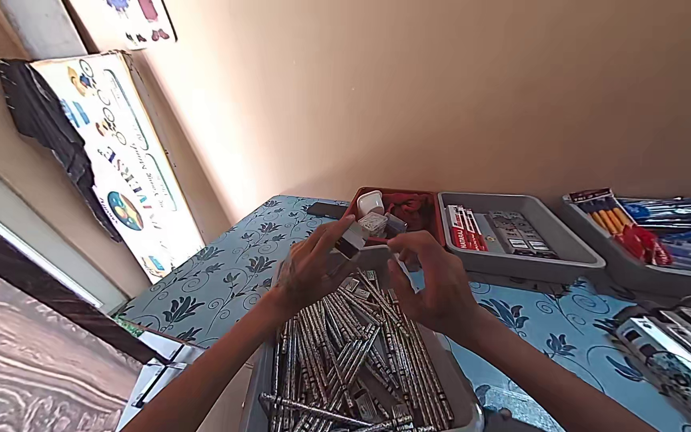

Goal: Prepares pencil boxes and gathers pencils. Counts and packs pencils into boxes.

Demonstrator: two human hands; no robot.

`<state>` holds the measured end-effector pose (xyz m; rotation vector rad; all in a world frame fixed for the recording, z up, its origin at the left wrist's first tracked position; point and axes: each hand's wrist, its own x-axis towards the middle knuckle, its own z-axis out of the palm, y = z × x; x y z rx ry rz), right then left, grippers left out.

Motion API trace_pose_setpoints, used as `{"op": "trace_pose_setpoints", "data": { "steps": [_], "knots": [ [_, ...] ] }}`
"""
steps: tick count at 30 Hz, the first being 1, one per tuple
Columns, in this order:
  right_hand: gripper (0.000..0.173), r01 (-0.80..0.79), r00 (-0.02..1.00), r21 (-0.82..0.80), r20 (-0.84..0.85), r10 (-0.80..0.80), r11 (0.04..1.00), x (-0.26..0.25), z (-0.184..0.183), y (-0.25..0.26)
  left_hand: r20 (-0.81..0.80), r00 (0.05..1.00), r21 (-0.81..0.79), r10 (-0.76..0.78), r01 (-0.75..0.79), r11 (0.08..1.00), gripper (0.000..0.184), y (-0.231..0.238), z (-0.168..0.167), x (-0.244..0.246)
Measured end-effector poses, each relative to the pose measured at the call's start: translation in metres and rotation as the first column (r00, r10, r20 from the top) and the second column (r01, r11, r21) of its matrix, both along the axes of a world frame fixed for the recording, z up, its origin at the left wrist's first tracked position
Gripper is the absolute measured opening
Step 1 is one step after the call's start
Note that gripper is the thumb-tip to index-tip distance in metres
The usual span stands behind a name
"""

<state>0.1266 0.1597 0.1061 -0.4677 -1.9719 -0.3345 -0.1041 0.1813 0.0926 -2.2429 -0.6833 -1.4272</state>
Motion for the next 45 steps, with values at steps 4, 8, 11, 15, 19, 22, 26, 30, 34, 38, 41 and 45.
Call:
{"op": "trace_pose_setpoints", "data": {
  "steps": [4,8,11,15,19,22,26,30,34,38,41,45],
  "knots": [
    [0.068,0.075,0.994,-0.546,0.108,-0.019,0.834,0.004,-0.004,0.016,0.106,0.993,-0.167,-0.043,0.061,0.984,0.064,-0.019,0.051,0.006],
    [0.072,-0.027,0.99,-0.888,0.041,0.137,0.459,0.002,-0.008,0.027,0.236,0.972,-0.357,-0.015,0.101,0.929,0.068,-0.042,0.092,0.01],
    [0.048,-0.184,0.961,-0.963,-0.135,0.242,0.196,-0.008,-0.01,0.019,0.281,0.958,-0.392,0.062,0.056,0.918,0.074,-0.051,0.107,0.013],
    [0.028,-0.454,0.878,-0.89,-0.454,0.151,-0.042,-0.02,-0.017,0.004,0.304,0.947,-0.413,0.107,0.03,0.91,0.085,-0.051,0.114,0.022],
    [0.027,-0.601,0.792,-0.789,-0.609,0.032,-0.126,-0.02,-0.014,0.004,0.318,0.942,-0.407,0.105,0.036,0.913,0.085,-0.048,0.118,0.028],
    [0.028,-0.716,0.69,-0.663,-0.719,-0.079,-0.219,-0.015,-0.009,0.009,0.35,0.925,-0.417,0.149,0.011,0.909,0.078,-0.039,0.124,0.032],
    [0.029,-0.826,0.558,-0.5,-0.79,-0.254,-0.26,-0.014,-0.001,0.008,0.356,0.918,-0.403,0.175,-0.018,0.915,0.071,-0.033,0.128,0.035],
    [0.033,-0.854,0.517,-0.458,-0.798,-0.308,-0.247,-0.013,0.002,0.008,0.395,0.898,-0.4,0.194,-0.022,0.916,0.066,-0.031,0.129,0.036],
    [0.033,-0.826,0.563,-0.524,-0.785,-0.26,-0.206,-0.013,0.002,0.006,0.548,0.822,-0.452,0.156,0.134,0.882,0.056,-0.033,0.128,0.034],
    [0.034,-0.798,0.599,-0.559,-0.777,-0.192,-0.227,-0.018,0.0,-0.005,0.646,0.751,-0.423,0.138,0.202,0.883,0.038,-0.028,0.12,0.025],
    [0.032,-0.824,0.565,-0.533,-0.795,-0.221,-0.191,-0.022,0.002,-0.011,0.724,0.68,-0.42,0.118,0.299,0.857,0.037,-0.03,0.119,0.02],
    [0.024,-0.879,0.471,-0.472,-0.837,-0.279,-0.066,-0.024,0.008,-0.014,0.83,0.548,-0.392,0.098,0.451,0.802,0.039,-0.032,0.115,0.016]
  ]
}}
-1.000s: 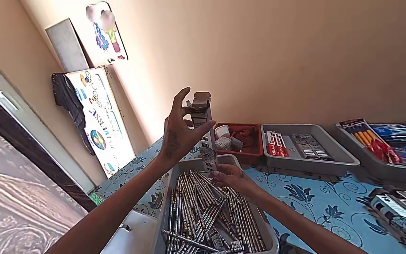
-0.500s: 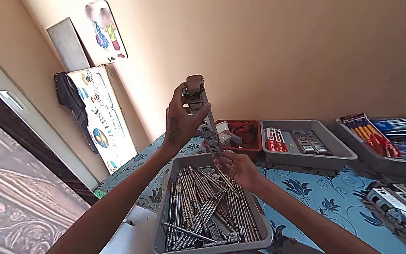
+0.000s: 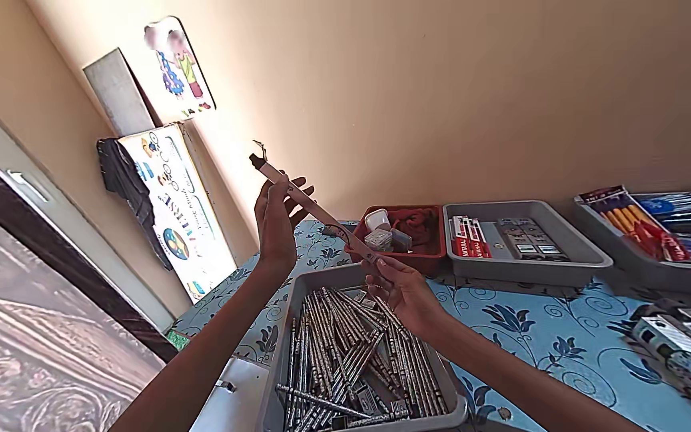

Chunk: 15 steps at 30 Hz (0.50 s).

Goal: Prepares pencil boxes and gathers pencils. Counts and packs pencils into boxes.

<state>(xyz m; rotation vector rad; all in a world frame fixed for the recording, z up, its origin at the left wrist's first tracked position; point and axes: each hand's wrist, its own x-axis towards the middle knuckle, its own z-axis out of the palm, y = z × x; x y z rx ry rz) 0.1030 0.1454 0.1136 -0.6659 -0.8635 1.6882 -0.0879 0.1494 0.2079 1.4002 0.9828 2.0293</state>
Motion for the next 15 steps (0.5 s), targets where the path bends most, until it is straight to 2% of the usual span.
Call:
{"op": "trace_pose_setpoints", "data": {
  "steps": [4,6,8,12,14,15],
  "knots": [
    [0.018,0.044,0.997,-0.052,-0.059,-0.047,0.998,0.0,0.009,-0.008,0.052,0.994,-0.027,-0.091,0.093,0.995,0.051,-0.003,-0.012,0.006],
    [0.013,0.04,0.995,-0.051,-0.089,-0.045,0.998,0.0,0.011,-0.012,0.141,0.975,-0.024,-0.169,0.174,0.985,0.058,-0.002,-0.011,0.01],
    [0.015,0.029,0.996,-0.007,-0.087,-0.029,1.0,-0.001,0.012,-0.015,0.227,0.947,-0.038,-0.227,0.241,0.97,0.065,-0.002,-0.009,0.014],
    [0.035,0.009,0.999,0.212,0.042,-0.018,0.977,0.0,0.008,-0.018,0.288,0.919,-0.064,-0.269,0.299,0.952,0.07,-0.005,-0.005,0.02],
    [0.037,0.022,0.988,0.389,0.132,-0.079,0.921,0.0,0.004,-0.018,0.234,0.931,-0.075,-0.281,0.306,0.949,0.073,-0.007,-0.005,0.022],
    [0.038,0.025,0.976,0.509,0.175,-0.132,0.861,0.0,0.0,-0.017,0.199,0.936,-0.08,-0.29,0.31,0.947,0.073,-0.009,-0.005,0.024]
  ]
}}
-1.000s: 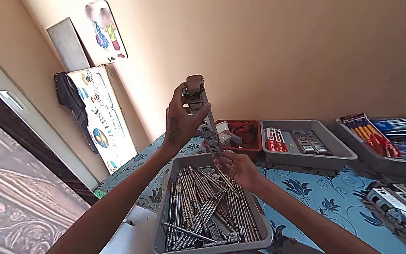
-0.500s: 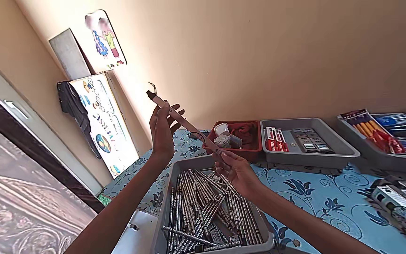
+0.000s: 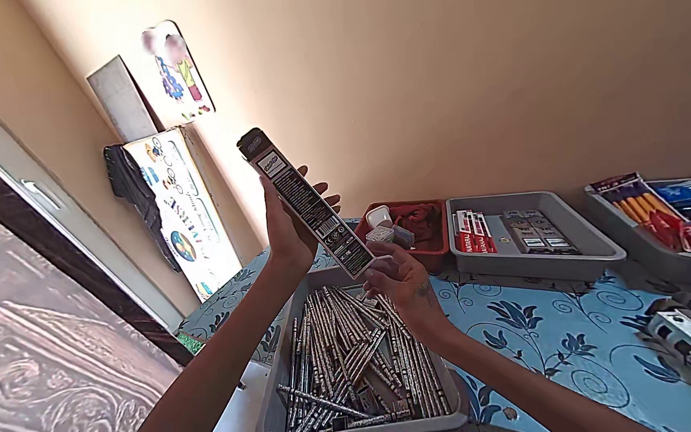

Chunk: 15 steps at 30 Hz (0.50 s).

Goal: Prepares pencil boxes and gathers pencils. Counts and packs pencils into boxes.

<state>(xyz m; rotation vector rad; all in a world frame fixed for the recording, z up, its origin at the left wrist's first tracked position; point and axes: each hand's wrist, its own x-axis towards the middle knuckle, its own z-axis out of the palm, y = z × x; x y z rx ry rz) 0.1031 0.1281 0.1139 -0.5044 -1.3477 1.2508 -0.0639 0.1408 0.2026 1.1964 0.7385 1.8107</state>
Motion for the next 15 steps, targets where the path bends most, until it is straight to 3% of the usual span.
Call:
{"op": "trace_pose_setpoints", "data": {
  "steps": [3,5,11,15],
  "knots": [
    [0.04,0.066,0.985,0.481,0.107,-0.133,0.874,0.002,-0.011,0.005,-0.084,0.993,-0.007,-0.081,0.081,0.997,0.071,-0.005,-0.004,0.009],
    [0.04,0.08,0.976,0.643,0.107,-0.192,0.762,0.003,-0.012,0.004,-0.081,0.986,-0.032,-0.143,0.141,0.99,0.069,-0.012,-0.008,0.019],
    [0.041,0.128,0.961,0.68,0.095,-0.26,0.722,0.003,-0.012,0.003,-0.141,0.956,0.011,-0.256,0.26,0.965,0.071,-0.029,-0.024,0.033],
    [0.042,0.185,0.944,0.716,0.061,-0.325,0.673,0.008,-0.01,0.01,-0.085,0.958,-0.03,-0.273,0.271,0.962,0.074,-0.037,-0.039,0.04]
  ]
}}
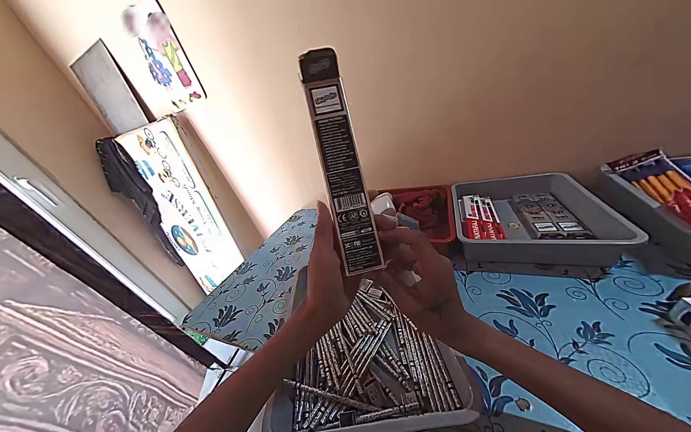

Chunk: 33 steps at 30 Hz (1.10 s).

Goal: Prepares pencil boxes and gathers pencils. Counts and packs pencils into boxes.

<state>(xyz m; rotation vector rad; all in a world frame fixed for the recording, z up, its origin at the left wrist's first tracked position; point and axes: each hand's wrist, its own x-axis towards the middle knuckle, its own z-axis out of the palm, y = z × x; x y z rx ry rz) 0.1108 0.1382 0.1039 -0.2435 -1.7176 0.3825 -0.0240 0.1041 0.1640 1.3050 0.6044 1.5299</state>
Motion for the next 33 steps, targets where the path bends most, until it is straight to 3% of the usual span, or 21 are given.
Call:
{"op": "trace_pose_setpoints", "data": {
  "steps": [5,9,11,14,19,21,23,26,28,30,33],
  "knots": [
    [0.039,0.158,0.984,0.111,0.061,-0.166,0.981,0.005,0.003,0.002,0.025,1.0,0.012,0.01,-0.01,1.0,0.062,-0.002,-0.01,-0.003],
    [0.041,0.385,0.894,0.199,0.161,-0.418,0.901,0.012,0.015,-0.002,0.013,1.0,0.099,-0.015,0.013,0.995,0.044,-0.002,-0.015,-0.009],
    [0.042,0.428,0.855,0.229,0.211,-0.474,0.874,0.015,0.022,-0.003,-0.031,0.999,0.158,-0.008,0.013,0.987,0.03,0.001,-0.019,-0.012],
    [0.042,0.448,0.804,0.251,0.308,-0.509,0.858,0.017,0.025,-0.004,-0.082,0.996,0.163,0.02,-0.006,0.987,0.024,0.003,-0.025,-0.014],
    [0.04,0.403,0.745,0.221,0.485,-0.459,0.888,0.017,0.023,-0.002,-0.084,0.996,0.007,0.028,-0.027,1.0,0.036,0.001,-0.037,-0.016],
    [0.05,0.333,0.685,0.138,0.644,-0.34,0.933,0.02,0.031,-0.009,-0.079,0.994,-0.055,0.076,-0.081,0.995,0.041,0.0,-0.039,-0.018],
    [0.06,0.29,0.641,-0.023,0.747,-0.176,0.957,0.024,0.041,-0.018,-0.162,0.977,-0.013,0.138,-0.142,0.99,0.05,0.003,-0.049,-0.021],
    [0.066,0.254,0.82,-0.106,0.55,-0.156,0.961,0.025,0.039,-0.021,-0.353,0.898,0.254,0.261,-0.177,0.951,0.054,0.011,-0.076,-0.028],
    [0.053,0.265,0.894,-0.096,0.399,-0.207,0.96,0.024,0.038,-0.022,-0.419,0.848,0.334,0.324,-0.188,0.924,0.054,0.012,-0.086,-0.029],
    [0.041,0.244,0.925,-0.126,0.328,-0.191,0.962,0.025,0.04,-0.023,-0.456,0.814,0.342,0.359,-0.212,0.915,0.056,0.011,-0.086,-0.03],
    [0.034,0.194,0.952,-0.09,0.259,-0.165,0.977,0.021,0.039,-0.026,-0.317,0.933,0.189,0.172,-0.115,0.975,0.065,0.011,-0.08,-0.039]
  ]
}}
